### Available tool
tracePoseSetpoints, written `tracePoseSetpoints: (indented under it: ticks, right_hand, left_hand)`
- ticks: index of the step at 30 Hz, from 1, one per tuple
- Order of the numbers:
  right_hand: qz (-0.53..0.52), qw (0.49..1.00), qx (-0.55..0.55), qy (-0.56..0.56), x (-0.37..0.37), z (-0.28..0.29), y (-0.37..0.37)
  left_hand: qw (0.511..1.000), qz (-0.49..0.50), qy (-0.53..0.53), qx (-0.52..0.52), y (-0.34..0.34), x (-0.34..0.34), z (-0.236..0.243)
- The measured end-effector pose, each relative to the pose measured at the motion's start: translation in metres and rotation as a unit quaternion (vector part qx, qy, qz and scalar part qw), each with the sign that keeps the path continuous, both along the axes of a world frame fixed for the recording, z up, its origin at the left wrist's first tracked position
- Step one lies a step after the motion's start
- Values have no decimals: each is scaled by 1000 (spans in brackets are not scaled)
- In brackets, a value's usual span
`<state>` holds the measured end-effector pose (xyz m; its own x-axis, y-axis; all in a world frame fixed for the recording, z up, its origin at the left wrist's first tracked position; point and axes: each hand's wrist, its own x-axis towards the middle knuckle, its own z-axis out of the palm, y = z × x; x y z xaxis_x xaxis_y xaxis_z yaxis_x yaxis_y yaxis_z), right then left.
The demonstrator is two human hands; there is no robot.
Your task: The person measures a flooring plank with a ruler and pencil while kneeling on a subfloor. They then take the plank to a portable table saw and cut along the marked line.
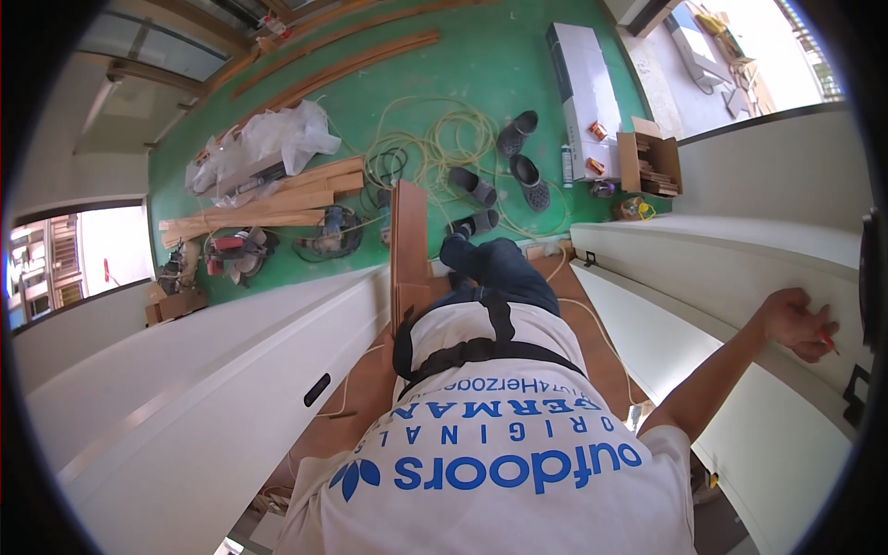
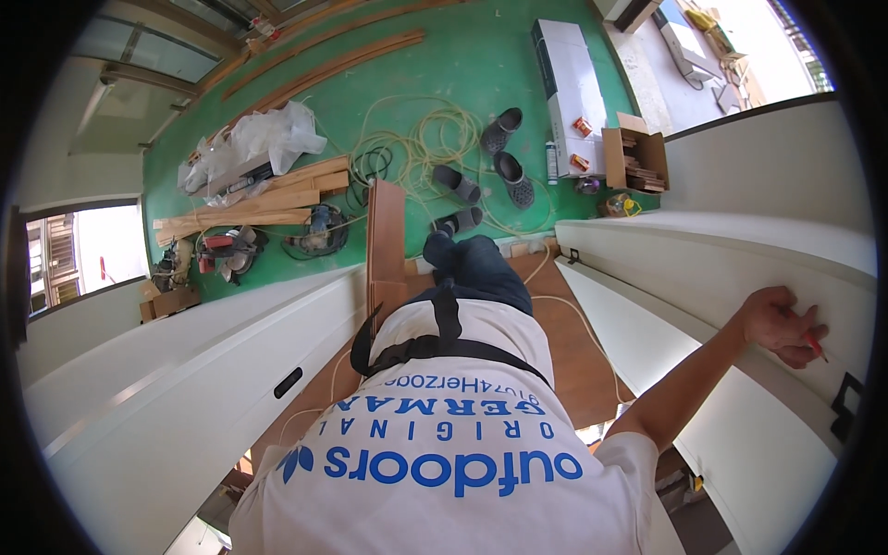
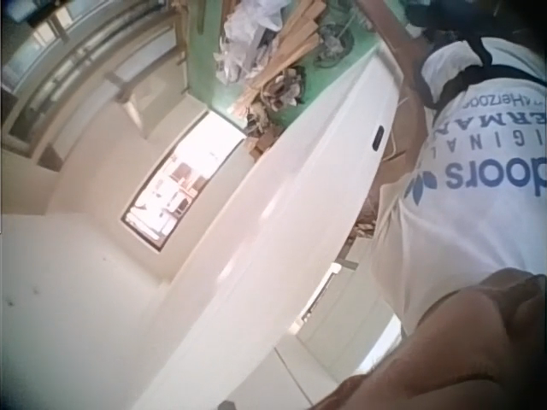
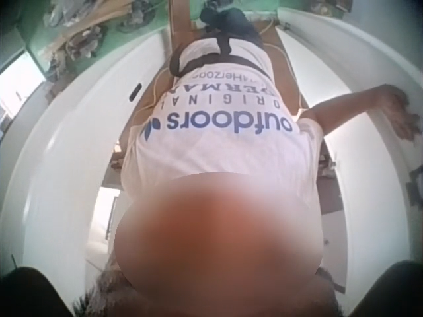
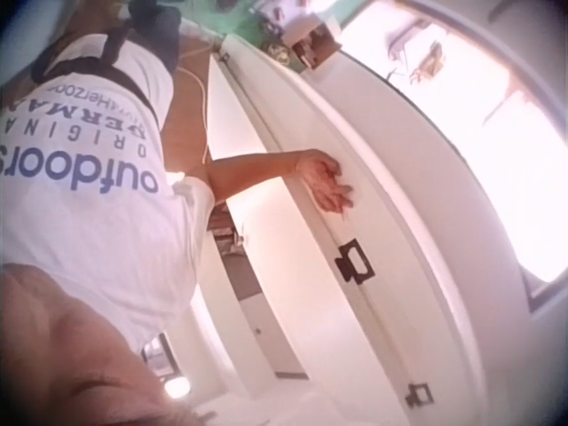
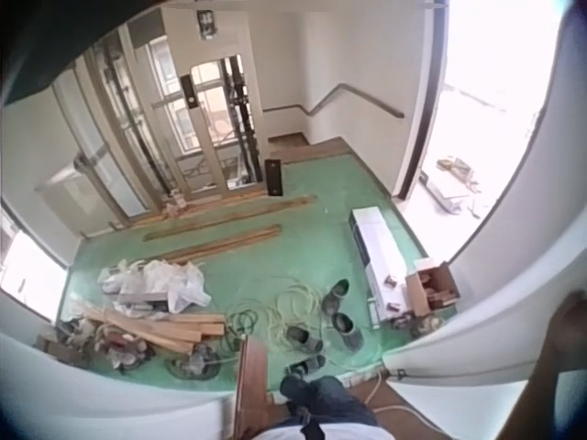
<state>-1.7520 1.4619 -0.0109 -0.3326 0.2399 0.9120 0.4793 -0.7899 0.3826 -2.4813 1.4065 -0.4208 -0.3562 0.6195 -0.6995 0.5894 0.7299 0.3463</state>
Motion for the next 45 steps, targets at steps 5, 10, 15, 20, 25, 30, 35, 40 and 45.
tracePoseSetpoints:
  ticks: [5,10,15,20,25,30,35,40,45]
  right_hand:
    - [3,1000,-1,14,-8,1,12]
    - [-35,999,-15,14,-4,3,10]
    - [-23,997,-35,59,-5,2,15]
    - [-42,996,-62,53,2,4,14]
    - [-8,990,-40,132,7,-10,5]
    - [5,989,-20,149,12,-8,9]
    - [26,986,-14,162,9,1,17]
    - [-13,989,-28,141,8,4,20]
    - [-15,988,-49,144,9,5,14]
  left_hand:
    - [1000,8,-1,-10,20,13,-8]
    - [1000,14,9,-24,51,29,-17]
    - [997,22,45,-52,76,19,-25]
    - [994,15,82,-74,120,28,-42]
    - [986,-82,142,6,191,13,-80]
    - [995,-2,-66,69,282,78,-24]
    - [999,-10,-30,36,334,143,41]
    - [997,1,17,72,345,135,-2]
    - [998,9,-34,57,363,152,-15]
